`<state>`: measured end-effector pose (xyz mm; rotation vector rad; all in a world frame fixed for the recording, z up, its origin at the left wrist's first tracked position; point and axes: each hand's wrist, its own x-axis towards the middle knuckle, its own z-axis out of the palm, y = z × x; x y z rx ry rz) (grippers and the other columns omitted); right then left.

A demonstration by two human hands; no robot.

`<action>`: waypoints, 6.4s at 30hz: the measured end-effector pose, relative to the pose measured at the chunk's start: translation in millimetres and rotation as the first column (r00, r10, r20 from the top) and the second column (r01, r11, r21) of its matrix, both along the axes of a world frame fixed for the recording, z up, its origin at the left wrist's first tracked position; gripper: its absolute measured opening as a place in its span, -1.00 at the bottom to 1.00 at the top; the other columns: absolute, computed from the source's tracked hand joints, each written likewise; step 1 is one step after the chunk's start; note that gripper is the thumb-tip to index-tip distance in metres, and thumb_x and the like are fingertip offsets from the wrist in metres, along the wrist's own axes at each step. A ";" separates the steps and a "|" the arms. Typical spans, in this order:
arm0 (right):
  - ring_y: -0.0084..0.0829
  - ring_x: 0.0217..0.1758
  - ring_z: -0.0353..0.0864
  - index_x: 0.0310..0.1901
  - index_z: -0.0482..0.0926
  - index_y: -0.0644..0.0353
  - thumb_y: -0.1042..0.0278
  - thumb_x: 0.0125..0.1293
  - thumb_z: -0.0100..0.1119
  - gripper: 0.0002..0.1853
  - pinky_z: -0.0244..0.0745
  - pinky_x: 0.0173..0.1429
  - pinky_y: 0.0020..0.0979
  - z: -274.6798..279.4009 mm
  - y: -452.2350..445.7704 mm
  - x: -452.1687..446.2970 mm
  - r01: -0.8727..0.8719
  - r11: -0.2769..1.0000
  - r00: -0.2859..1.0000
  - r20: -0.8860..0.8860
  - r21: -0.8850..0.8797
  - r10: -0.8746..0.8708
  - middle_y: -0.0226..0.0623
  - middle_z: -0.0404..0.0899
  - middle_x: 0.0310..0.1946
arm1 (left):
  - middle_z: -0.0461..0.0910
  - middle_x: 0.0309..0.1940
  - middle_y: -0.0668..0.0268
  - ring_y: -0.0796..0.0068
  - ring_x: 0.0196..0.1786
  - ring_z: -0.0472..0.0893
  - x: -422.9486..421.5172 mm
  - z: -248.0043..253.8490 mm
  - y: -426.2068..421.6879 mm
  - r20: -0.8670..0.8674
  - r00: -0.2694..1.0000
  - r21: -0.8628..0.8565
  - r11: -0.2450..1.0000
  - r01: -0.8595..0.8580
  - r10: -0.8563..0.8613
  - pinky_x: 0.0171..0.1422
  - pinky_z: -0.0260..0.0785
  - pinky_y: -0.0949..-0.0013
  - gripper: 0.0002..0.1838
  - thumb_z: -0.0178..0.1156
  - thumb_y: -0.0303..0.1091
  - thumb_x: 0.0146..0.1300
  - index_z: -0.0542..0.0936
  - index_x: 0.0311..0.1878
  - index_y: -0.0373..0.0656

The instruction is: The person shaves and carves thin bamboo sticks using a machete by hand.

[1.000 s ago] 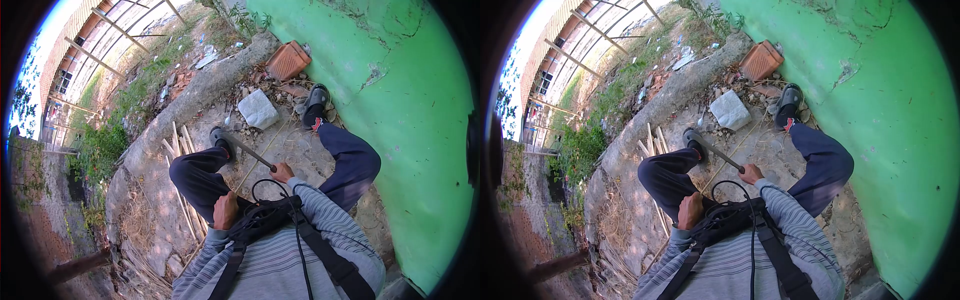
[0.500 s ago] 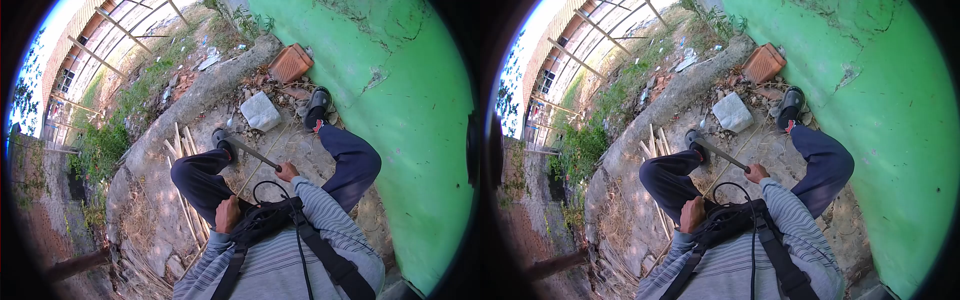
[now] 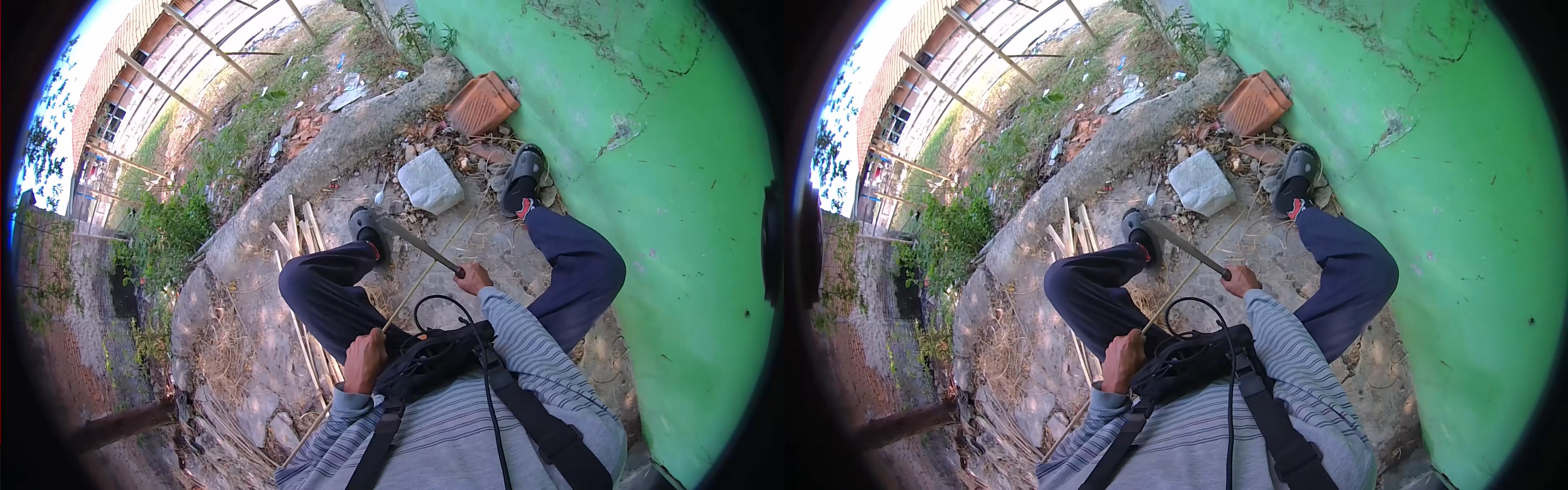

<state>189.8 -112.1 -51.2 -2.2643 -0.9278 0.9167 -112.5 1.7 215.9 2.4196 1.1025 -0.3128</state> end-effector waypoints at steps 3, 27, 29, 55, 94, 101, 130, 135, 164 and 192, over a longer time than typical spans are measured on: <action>0.13 -0.10 0.73 -0.24 0.71 0.18 0.08 0.21 0.34 -0.69 0.61 0.00 0.01 -17.2 -7.5 25.0 0.203 0.978 0.978 0.053 -0.040 -0.201 0.07 0.73 -0.26 | 0.61 -0.45 -0.19 -0.32 -0.30 0.64 -28.6 29.9 -3.5 0.143 0.990 -0.068 0.998 0.010 0.000 -0.25 0.43 -0.22 -0.78 0.07 -0.29 0.48 0.55 -0.23 -0.24; 0.11 -0.28 0.70 -0.25 0.67 0.24 0.13 0.19 0.32 -0.69 0.52 -0.18 -0.02 85.5 94.9 108.1 -0.003 0.959 0.948 0.307 0.283 -0.087 0.04 0.67 -0.42 | 0.53 -0.55 -0.09 -0.09 -0.52 0.60 -100.4 124.9 -17.5 0.316 0.907 -0.031 0.959 -0.282 0.277 -0.44 0.30 0.06 -0.91 0.25 -0.46 0.41 0.62 -0.21 -0.28; 0.11 -0.28 0.70 -0.25 0.67 0.24 0.12 0.19 0.32 -0.69 0.53 -0.17 -0.03 84.9 101.1 124.5 -0.029 0.956 0.940 0.334 0.291 -0.073 0.04 0.67 -0.41 | 0.53 -0.56 -0.08 -0.10 -0.53 0.59 -109.5 118.0 -20.3 0.369 0.895 -0.004 0.963 -0.269 0.251 -0.45 0.29 0.06 -0.92 0.25 -0.46 0.41 0.62 -0.20 -0.28; -0.03 -0.34 0.72 -0.23 0.72 0.32 0.12 0.19 0.35 -0.64 0.58 -0.16 -0.12 95.8 132.2 177.3 0.112 0.967 0.922 0.339 0.229 -0.187 -0.01 0.70 -0.44 | 0.57 -0.52 -0.10 -0.15 -0.48 0.60 -143.9 135.0 -15.3 0.395 0.823 0.076 0.878 -0.472 0.408 -0.40 0.31 0.02 -0.93 0.19 -0.49 0.43 0.59 -0.18 -0.30; -0.04 -0.48 0.66 -0.15 0.64 0.12 0.20 0.24 0.41 -0.75 0.48 -0.37 -0.11 249.7 45.0 12.9 -0.226 0.777 0.946 0.324 0.588 0.030 -0.15 0.57 -0.58 | 0.20 -0.53 0.58 0.74 -0.50 0.18 40.9 30.8 34.5 0.454 0.669 -0.798 0.603 0.012 0.588 -0.43 0.04 0.52 -0.65 -0.01 -0.12 0.67 0.41 -0.29 -0.09; -0.03 -0.34 0.74 -0.15 0.65 0.03 0.07 0.12 0.51 -0.65 0.61 -0.22 -0.03 251.7 50.7 -8.7 -0.386 0.817 0.873 0.454 0.428 0.175 -0.19 0.69 -0.45 | 0.23 -0.56 0.61 0.80 -0.53 0.18 42.9 25.3 27.5 0.511 0.692 -0.723 0.690 0.027 0.509 -0.46 -0.01 0.55 -0.65 0.01 -0.11 0.67 0.51 -0.24 -0.12; 0.01 -0.36 0.74 -0.18 0.63 0.05 0.11 0.11 0.50 -0.67 0.60 -0.26 -0.02 244.5 50.3 -30.6 -0.341 0.868 0.905 0.377 0.360 0.199 -0.13 0.68 -0.48 | 0.30 -0.59 0.40 0.57 -0.49 0.27 68.4 5.8 49.7 0.540 0.733 -0.578 0.815 -0.033 0.413 -0.37 0.15 0.32 -0.50 -0.09 -0.03 0.67 0.39 -0.36 -0.23; 0.01 -0.34 0.75 -0.16 0.62 0.02 0.09 0.12 0.50 -0.66 0.61 -0.25 0.00 243.4 55.3 -29.8 -0.332 0.874 0.901 0.393 0.354 0.183 -0.13 0.70 -0.45 | 0.29 -0.59 0.40 0.56 -0.49 0.26 63.8 2.7 52.1 0.550 0.714 -0.599 0.800 -0.023 0.433 -0.37 0.15 0.32 -0.51 -0.08 -0.05 0.67 0.41 -0.34 -0.24; 0.05 -0.35 0.73 -0.14 0.64 0.03 0.09 0.17 0.45 -0.69 0.61 -0.23 0.02 254.4 53.5 -31.6 -0.344 0.869 0.868 0.474 0.355 0.150 -0.13 0.70 -0.47 | 0.30 -0.59 0.33 0.51 -0.49 0.29 39.7 3.6 40.7 0.551 0.738 -0.531 0.846 -0.049 0.389 -0.36 0.19 0.29 -0.54 -0.06 -0.13 0.67 0.41 -0.35 -0.29; -0.01 -0.32 0.77 -0.07 0.73 0.07 0.14 0.14 0.49 -0.65 0.66 -0.21 -0.07 252.8 69.2 27.5 -0.232 0.904 0.895 0.443 0.358 0.054 -0.10 0.74 -0.42 | 0.26 -0.59 0.33 0.55 -0.48 0.25 -20.6 54.2 17.0 0.478 0.801 -0.500 0.862 -0.090 0.361 -0.38 0.17 0.30 -0.52 -0.04 -0.09 0.67 0.42 -0.33 -0.31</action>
